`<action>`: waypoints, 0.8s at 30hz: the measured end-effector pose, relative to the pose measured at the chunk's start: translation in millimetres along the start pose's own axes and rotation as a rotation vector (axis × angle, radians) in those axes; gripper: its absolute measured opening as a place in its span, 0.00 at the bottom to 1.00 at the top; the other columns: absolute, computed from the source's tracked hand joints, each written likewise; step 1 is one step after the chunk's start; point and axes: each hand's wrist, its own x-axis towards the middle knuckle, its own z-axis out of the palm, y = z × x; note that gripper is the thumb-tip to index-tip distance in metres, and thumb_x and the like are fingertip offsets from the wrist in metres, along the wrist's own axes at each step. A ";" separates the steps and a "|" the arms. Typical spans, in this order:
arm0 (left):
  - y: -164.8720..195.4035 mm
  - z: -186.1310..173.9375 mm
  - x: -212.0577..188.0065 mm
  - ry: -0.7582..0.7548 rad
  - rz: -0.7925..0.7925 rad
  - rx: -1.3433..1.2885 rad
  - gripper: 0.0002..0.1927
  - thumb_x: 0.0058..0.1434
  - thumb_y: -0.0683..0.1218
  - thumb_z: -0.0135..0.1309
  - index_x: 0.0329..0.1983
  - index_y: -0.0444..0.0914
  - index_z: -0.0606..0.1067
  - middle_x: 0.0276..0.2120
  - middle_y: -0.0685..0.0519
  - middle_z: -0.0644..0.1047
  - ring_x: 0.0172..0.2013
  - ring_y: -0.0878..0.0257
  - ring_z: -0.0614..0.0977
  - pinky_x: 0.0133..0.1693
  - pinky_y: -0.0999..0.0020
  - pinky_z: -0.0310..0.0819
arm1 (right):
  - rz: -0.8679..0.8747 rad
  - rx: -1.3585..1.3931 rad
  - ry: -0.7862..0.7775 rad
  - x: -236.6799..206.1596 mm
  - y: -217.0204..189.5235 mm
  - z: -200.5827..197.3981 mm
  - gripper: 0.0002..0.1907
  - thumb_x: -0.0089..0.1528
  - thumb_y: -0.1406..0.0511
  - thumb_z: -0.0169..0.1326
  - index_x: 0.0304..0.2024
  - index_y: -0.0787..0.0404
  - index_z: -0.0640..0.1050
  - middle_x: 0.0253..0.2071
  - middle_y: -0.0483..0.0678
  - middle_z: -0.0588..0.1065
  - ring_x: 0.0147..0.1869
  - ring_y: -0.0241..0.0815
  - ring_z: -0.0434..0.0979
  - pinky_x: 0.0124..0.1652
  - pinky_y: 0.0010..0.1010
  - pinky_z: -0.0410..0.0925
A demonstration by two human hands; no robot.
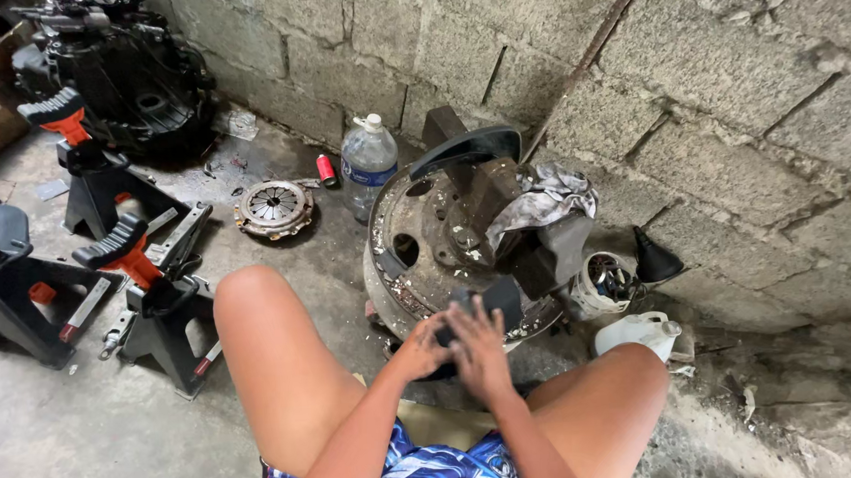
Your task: The person sits on a low stool and sands a black plastic car part using a sanding block. They repeatedly rub the surface of the part, occasionally wiping it with a cloth to remove dust, and continue sanding different areas of the same object.
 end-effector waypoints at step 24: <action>-5.4 -14.0 7.0 0.053 -0.128 0.280 0.53 0.43 0.66 0.70 0.68 0.36 0.67 0.63 0.38 0.71 0.65 0.47 0.72 0.64 0.58 0.66 | 0.387 0.423 0.416 16.1 46.2 -6.5 0.20 0.69 0.60 0.52 0.58 0.65 0.75 0.62 0.58 0.74 0.69 0.57 0.73 0.68 0.42 0.61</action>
